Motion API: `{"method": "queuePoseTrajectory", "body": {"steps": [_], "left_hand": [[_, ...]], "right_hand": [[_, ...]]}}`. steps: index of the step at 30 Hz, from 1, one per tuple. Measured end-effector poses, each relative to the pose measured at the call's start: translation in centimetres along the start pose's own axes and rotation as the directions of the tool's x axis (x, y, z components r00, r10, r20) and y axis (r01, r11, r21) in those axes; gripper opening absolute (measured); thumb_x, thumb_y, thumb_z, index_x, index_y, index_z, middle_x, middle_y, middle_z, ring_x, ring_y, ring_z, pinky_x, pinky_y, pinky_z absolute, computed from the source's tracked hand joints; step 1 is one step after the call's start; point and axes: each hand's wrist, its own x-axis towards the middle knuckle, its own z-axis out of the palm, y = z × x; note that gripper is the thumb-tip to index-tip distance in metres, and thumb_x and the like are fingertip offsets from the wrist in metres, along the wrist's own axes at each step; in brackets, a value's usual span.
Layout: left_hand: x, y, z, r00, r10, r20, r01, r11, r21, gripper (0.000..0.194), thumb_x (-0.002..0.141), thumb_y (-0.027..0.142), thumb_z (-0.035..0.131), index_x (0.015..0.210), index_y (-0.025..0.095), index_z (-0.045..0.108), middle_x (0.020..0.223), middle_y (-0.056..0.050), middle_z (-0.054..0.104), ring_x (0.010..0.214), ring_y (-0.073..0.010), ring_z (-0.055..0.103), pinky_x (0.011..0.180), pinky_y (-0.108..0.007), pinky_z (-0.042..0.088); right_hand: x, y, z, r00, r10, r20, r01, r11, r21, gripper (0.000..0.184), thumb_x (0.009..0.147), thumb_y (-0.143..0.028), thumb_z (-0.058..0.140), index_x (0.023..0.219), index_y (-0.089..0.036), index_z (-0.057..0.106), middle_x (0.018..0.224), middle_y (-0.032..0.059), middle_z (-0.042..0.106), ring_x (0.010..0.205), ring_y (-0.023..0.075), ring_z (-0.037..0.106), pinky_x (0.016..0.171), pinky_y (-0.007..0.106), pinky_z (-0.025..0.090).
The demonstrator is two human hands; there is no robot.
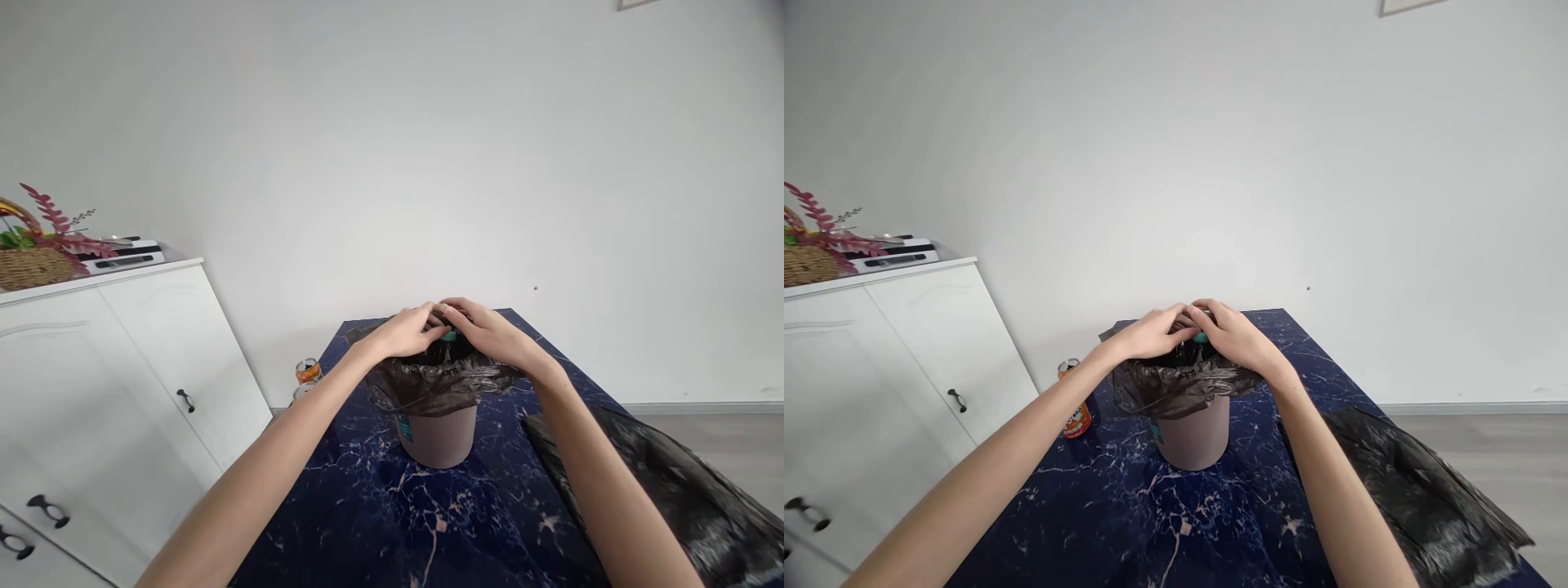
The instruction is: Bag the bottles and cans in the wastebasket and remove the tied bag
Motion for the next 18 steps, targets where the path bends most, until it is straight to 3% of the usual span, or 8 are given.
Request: {"method": "queuePoseTrajectory", "body": {"steps": [3, 8, 14, 18], "left_hand": [[-1.3, -0.1, -0.9, 0.996, -0.034, -0.081, 0.036, 0.999, 0.021, 0.034, 0.106, 0.041, 0.052, 0.131, 0.022, 0.065, 0.133, -0.012, 0.077, 0.122, -0.0294, 0.073, 0.102, -0.042, 0.057], [-3.2, -1.6, -1.6, 0.971, -0.132, -0.197, 0.135, 0.991, 0.002, 0.037, 0.1, 0.051, 0.062, 0.123, 0.024, 0.072, 0.138, -0.011, 0.074, 0.134, -0.0352, 0.064, 0.118, -0.049, 0.046], [-4.9, -4.2, -1.4, 0.911, -0.365, -0.193, 0.297, 0.904, -0.308, 0.064, 0.094, 0.078, 0.06, 0.136, 0.03, 0.068, 0.157, -0.01, 0.063, 0.15, -0.036, 0.053, 0.126, -0.051, 0.039], [-5.9, -5.3, -0.2, 0.872, -0.436, -0.222, 0.243, 0.78, -0.577, 0.07, 0.09, 0.078, 0.066, 0.141, 0.031, 0.068, 0.169, -0.008, 0.05, 0.161, -0.0351, 0.04, 0.129, -0.049, 0.036]], "right_hand": [[-0.1, 0.1, 0.0, 1.0, 0.003, 0.001, -0.003, 1.0, -0.028, 0.059, 0.107, -0.068, 0.041, 0.143, -0.028, 0.065, 0.149, 0.0111, 0.068, 0.14, 0.0371, 0.061, 0.117, 0.055, 0.048], [0.1, 0.6, 0.1, 0.998, 0.056, -0.004, -0.056, 0.998, -0.021, 0.065, 0.106, -0.072, 0.04, 0.145, -0.028, 0.066, 0.152, 0.0109, 0.066, 0.143, 0.04, 0.059, 0.12, 0.059, 0.046], [0.2, 1.2, -0.2, 0.991, 0.136, 0.014, -0.136, 0.991, -0.013, 0.069, 0.104, -0.075, 0.041, 0.147, -0.028, 0.066, 0.155, 0.0099, 0.064, 0.146, 0.0407, 0.057, 0.126, 0.062, 0.04], [-0.1, 1.3, -0.3, 0.979, 0.201, 0.024, -0.202, 0.977, 0.068, 0.075, 0.102, -0.081, 0.042, 0.152, -0.029, 0.062, 0.164, 0.0075, 0.056, 0.156, 0.0379, 0.046, 0.133, 0.06, 0.028]]}}
